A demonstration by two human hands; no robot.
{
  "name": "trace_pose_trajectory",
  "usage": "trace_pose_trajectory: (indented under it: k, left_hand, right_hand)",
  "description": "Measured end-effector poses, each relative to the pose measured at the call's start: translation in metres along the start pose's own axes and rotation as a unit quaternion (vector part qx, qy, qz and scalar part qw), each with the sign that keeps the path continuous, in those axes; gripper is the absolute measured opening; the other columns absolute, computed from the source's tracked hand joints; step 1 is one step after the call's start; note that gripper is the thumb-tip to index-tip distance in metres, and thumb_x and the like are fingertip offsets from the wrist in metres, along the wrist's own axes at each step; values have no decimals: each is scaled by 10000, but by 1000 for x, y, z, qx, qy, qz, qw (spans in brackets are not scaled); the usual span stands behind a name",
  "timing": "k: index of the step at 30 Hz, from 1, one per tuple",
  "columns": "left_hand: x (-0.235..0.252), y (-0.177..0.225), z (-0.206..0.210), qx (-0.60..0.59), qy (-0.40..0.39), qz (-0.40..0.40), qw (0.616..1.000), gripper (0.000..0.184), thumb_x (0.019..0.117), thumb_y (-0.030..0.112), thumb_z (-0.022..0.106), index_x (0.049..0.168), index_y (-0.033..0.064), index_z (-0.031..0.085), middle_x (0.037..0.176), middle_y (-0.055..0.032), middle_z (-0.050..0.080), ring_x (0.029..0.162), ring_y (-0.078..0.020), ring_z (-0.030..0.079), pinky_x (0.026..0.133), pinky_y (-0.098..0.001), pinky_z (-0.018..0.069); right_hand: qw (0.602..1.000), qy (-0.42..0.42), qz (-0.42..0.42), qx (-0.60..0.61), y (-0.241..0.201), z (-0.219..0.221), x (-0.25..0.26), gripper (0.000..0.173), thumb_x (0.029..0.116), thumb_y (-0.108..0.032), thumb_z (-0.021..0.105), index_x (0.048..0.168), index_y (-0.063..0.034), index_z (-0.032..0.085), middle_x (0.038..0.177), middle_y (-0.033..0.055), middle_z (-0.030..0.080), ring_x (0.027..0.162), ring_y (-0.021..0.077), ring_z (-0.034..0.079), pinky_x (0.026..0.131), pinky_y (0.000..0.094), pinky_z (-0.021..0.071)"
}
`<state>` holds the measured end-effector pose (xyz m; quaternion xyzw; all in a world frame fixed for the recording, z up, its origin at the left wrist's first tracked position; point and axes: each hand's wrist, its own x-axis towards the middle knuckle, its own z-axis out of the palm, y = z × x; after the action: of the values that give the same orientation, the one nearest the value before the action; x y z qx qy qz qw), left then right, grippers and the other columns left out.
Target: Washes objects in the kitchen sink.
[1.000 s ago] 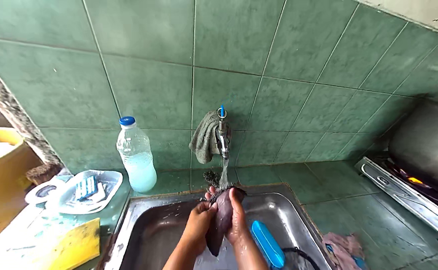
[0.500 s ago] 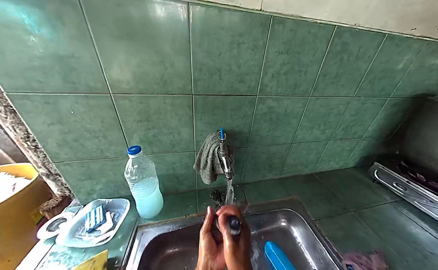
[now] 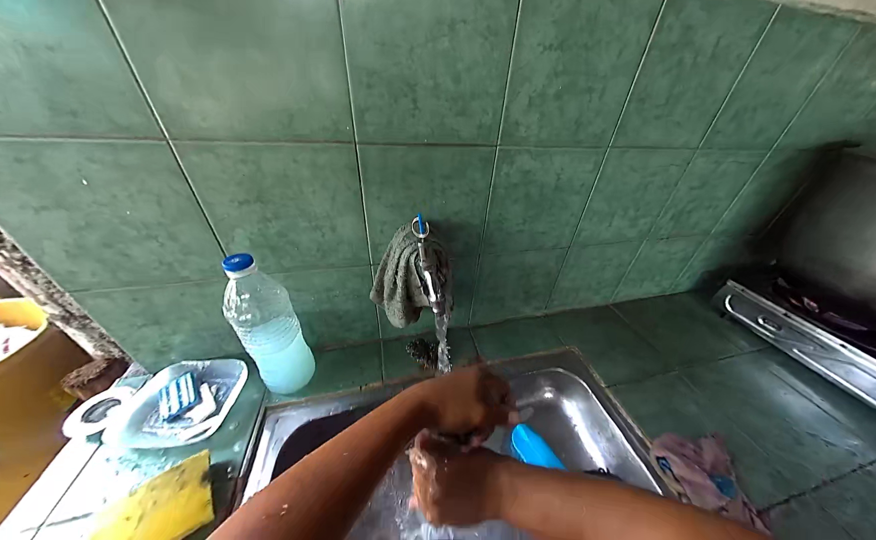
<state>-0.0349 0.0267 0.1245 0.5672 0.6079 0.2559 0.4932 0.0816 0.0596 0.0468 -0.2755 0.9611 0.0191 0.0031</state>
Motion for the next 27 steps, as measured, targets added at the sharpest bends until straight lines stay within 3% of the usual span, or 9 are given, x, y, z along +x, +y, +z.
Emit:
trace_pose_trajectory:
  k: [4,6,10,14,17,20,22,25,27]
  left_hand:
    - [21,-15,21,168,96,-77,978,288,1075,238,508,1222,23,631,1030,-161,666,854,-276,662,807,-496,555]
    - [34,-35,26,195,146,-95,965,323,1086,271,466,1233,38,635,1146,-182,676,1079,-334,660,958,-572,509]
    - [43,-60,22,111,215,-136,961,345,1096,305,451,1197,31,633,966,-156,670,837,-282,670,806,-502,552]
    - [14,-92,-3,-278,343,-80,894,335,1106,269,442,1080,-7,630,725,-59,626,595,-133,601,598,-307,540]
    - [-22,-114,-9,-506,336,-7,794,507,1114,423,296,1003,76,648,778,-49,678,677,-133,656,634,-305,568]
    - [-50,-136,1,-520,299,67,798,375,1107,295,347,1253,76,614,1016,-97,722,881,-175,701,788,-343,591]
    - [-51,-139,11,-484,325,79,809,339,1005,132,509,1331,42,519,1034,-108,714,901,-179,711,810,-358,610]
    - [-35,-125,23,-458,441,106,764,271,957,-7,619,1214,-62,552,995,-177,710,888,-243,715,824,-418,615]
    - [-26,-118,24,-397,499,116,762,142,957,16,644,1078,-44,600,936,-140,698,851,-209,699,794,-385,608]
  right_hand:
    - [958,-102,138,228,7,22,18,304,1024,-102,493,1005,131,687,1064,316,700,1096,462,675,940,609,510]
    - [937,-171,191,237,9,23,28,324,1046,-145,480,1152,98,666,1225,313,659,1234,468,602,1016,661,456]
    - [955,-205,138,161,12,22,33,305,1048,-127,483,1160,96,657,1241,304,650,1245,459,592,1014,650,459]
    - [987,153,-42,-23,34,33,2,233,1002,-275,641,955,-71,742,1054,121,729,1136,304,669,1085,479,473]
    - [934,335,85,89,53,20,-6,373,1022,-429,600,1216,-118,671,1425,82,625,1423,253,506,1208,550,365]
    - [817,357,278,358,74,6,-3,512,1003,-364,653,1421,-82,563,1309,68,674,1134,124,674,987,378,571]
    - [693,362,370,502,86,7,7,511,999,-320,671,1413,-62,522,1145,157,690,884,228,718,762,417,626]
    - [495,401,454,624,88,12,28,578,1032,-342,631,1464,-25,415,1149,231,666,954,296,694,828,457,592]
    - [438,357,447,693,82,14,37,599,1072,-511,457,1427,-30,499,1262,210,650,1123,297,665,955,493,564]
